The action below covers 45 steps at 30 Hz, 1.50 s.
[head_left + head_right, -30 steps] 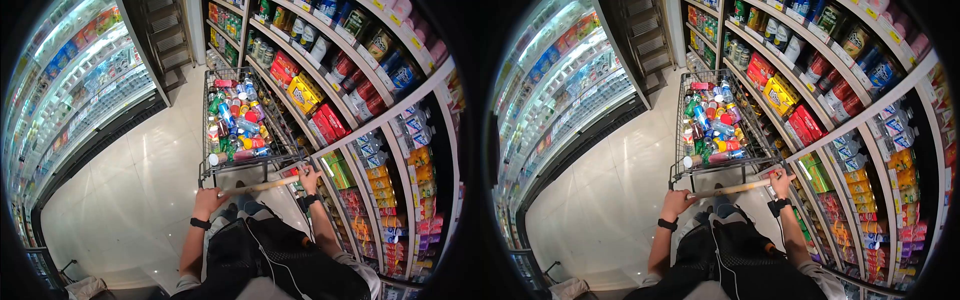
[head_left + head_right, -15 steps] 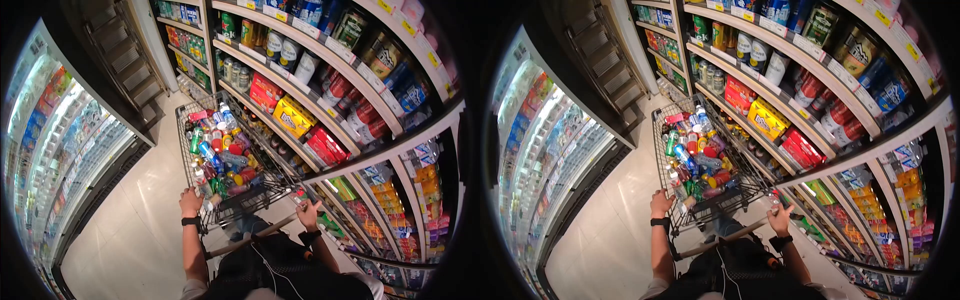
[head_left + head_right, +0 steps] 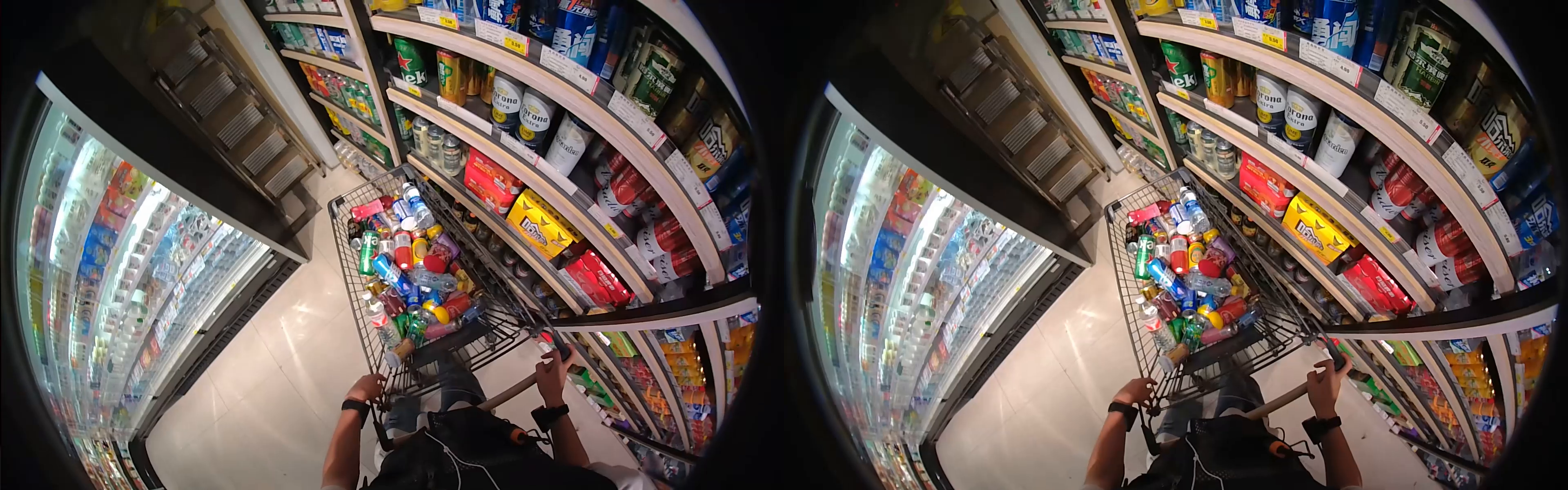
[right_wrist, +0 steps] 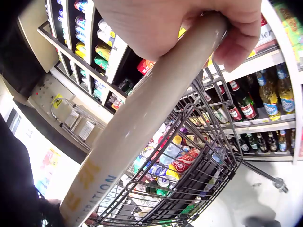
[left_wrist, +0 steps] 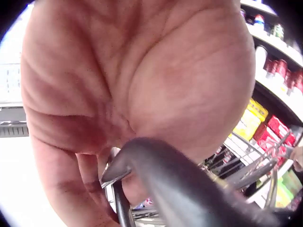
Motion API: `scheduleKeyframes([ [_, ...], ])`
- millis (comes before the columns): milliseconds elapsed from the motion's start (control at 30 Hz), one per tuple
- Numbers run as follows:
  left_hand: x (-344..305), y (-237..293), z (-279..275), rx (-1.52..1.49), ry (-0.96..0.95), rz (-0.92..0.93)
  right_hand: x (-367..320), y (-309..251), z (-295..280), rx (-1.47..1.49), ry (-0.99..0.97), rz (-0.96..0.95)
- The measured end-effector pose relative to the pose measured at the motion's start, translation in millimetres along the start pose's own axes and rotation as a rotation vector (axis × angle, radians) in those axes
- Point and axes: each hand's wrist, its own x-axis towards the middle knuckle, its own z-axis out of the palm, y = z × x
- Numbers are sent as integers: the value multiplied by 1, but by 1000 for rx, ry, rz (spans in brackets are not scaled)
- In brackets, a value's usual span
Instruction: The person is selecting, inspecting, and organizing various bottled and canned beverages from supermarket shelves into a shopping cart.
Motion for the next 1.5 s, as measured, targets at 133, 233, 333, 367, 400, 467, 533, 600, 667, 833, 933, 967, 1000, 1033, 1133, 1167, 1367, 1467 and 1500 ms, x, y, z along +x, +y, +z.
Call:
scheduleKeyframes([
  [133,1,-9,-8,158,-25,110,-12,1,9,-85,45,-7],
  [233,3,-17,-21,99,-77,161,-24,3,18,0,134,3],
  [333,9,-21,-38,258,-61,333,-39,-21,29,-41,219,86],
  [367,8,-23,-44,294,-58,409,-50,-18,38,-56,237,141],
  [400,6,-24,-49,328,-56,486,-63,-23,50,-162,306,56],
  [467,3,-41,-52,275,-95,541,-95,-59,76,-131,291,135],
  [533,-12,-58,-52,-57,-67,660,-141,-82,110,-251,328,69],
  [600,-38,-88,-68,-174,-99,695,-173,-141,144,117,234,407],
  [667,-54,-141,-73,-402,-126,709,-201,-131,165,73,312,335],
  [833,-74,-258,-107,-167,69,602,-214,-118,178,-58,329,351],
  [933,-72,-295,-119,92,243,558,-207,-120,175,-70,363,403],
  [967,-73,-300,-120,15,232,528,-203,-110,174,-82,339,404],
  [1000,-77,-300,-121,-60,220,498,-199,-104,171,-93,315,404],
  [1033,-80,-299,-121,-88,211,512,-196,-99,168,-112,284,425],
  [1133,-68,-306,-112,-134,162,573,-187,-92,155,-212,246,453],
  [1167,-56,-312,-103,-127,144,564,-179,-90,150,-249,223,476],
  [1367,-51,-353,-121,-231,171,571,-157,-33,129,-368,183,622],
  [1467,-43,-360,-142,-244,192,514,-137,-15,115,-582,-45,800],
  [1500,-39,-365,-147,-268,146,484,-133,-26,108,-625,-39,808],
])
